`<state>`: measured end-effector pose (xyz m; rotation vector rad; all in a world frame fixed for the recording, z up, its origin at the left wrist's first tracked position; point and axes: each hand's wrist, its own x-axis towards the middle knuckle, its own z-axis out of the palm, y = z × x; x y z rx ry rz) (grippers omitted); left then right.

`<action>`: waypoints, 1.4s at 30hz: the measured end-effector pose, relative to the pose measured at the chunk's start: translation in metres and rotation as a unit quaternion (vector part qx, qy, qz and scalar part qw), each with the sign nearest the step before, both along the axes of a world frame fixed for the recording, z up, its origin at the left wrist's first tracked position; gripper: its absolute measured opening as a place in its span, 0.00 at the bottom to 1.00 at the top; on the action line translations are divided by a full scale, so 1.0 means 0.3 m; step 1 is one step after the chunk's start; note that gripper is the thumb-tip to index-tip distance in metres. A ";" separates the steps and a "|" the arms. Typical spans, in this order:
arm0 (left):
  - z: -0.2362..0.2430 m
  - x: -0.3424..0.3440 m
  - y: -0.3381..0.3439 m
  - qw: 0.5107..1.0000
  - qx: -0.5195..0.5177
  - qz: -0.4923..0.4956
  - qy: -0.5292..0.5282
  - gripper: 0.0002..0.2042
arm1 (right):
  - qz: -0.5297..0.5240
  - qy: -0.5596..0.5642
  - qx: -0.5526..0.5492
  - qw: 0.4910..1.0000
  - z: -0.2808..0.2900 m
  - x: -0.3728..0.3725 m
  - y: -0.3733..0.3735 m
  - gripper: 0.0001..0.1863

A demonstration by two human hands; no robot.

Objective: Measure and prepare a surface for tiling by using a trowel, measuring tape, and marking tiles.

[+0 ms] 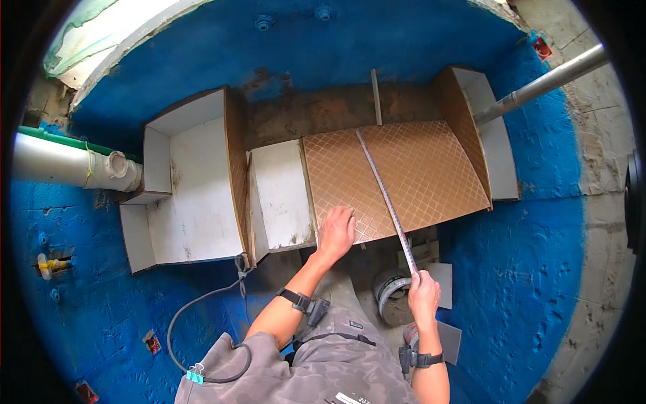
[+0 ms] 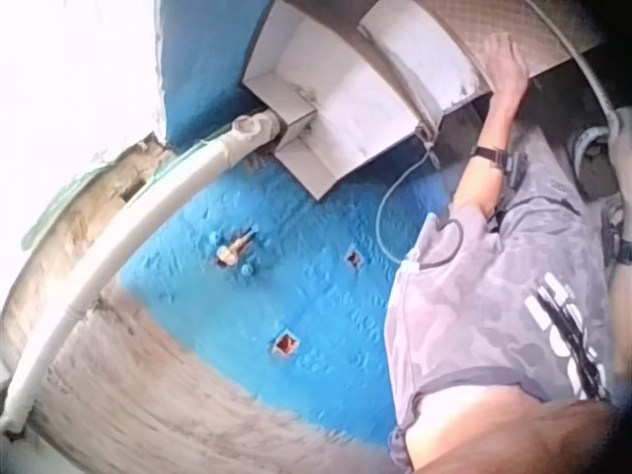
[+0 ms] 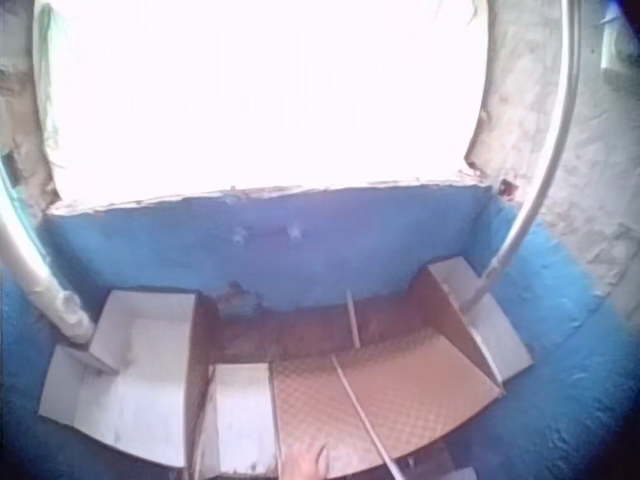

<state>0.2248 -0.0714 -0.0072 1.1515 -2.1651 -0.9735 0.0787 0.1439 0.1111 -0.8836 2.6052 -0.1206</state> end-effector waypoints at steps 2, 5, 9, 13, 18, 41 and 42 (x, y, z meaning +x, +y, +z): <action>-0.004 -0.005 -0.010 1.000 -0.013 -0.015 0.007 0.12 | -0.001 -0.002 -0.013 1.000 -0.012 -0.002 -0.011 0.16; -0.001 -0.025 -0.028 0.999 0.009 -0.039 -0.005 0.14 | -0.025 -0.027 0.007 0.999 -0.007 -0.002 -0.030 0.14; 0.005 -0.039 -0.051 0.998 0.016 -0.062 -0.006 0.15 | -0.029 -0.038 0.024 0.999 -0.024 0.006 -0.029 0.14; 0.011 -0.073 -0.062 0.995 -0.006 -0.100 -0.004 0.17 | -0.034 -0.027 -0.003 0.999 -0.032 0.018 -0.023 0.16; 0.033 -0.124 -0.087 0.989 0.040 -0.139 -0.032 0.17 | -0.104 -0.045 -0.100 0.989 0.003 -0.015 0.090 0.15; 0.327 -0.747 0.931 0.768 -0.221 -0.601 -0.004 0.20 | -0.790 0.285 -0.307 0.448 0.291 0.705 1.867 0.11; 0.322 -0.754 1.095 0.734 -0.212 -0.645 -0.015 0.20 | -0.804 0.326 -0.274 0.416 0.213 0.817 1.986 0.12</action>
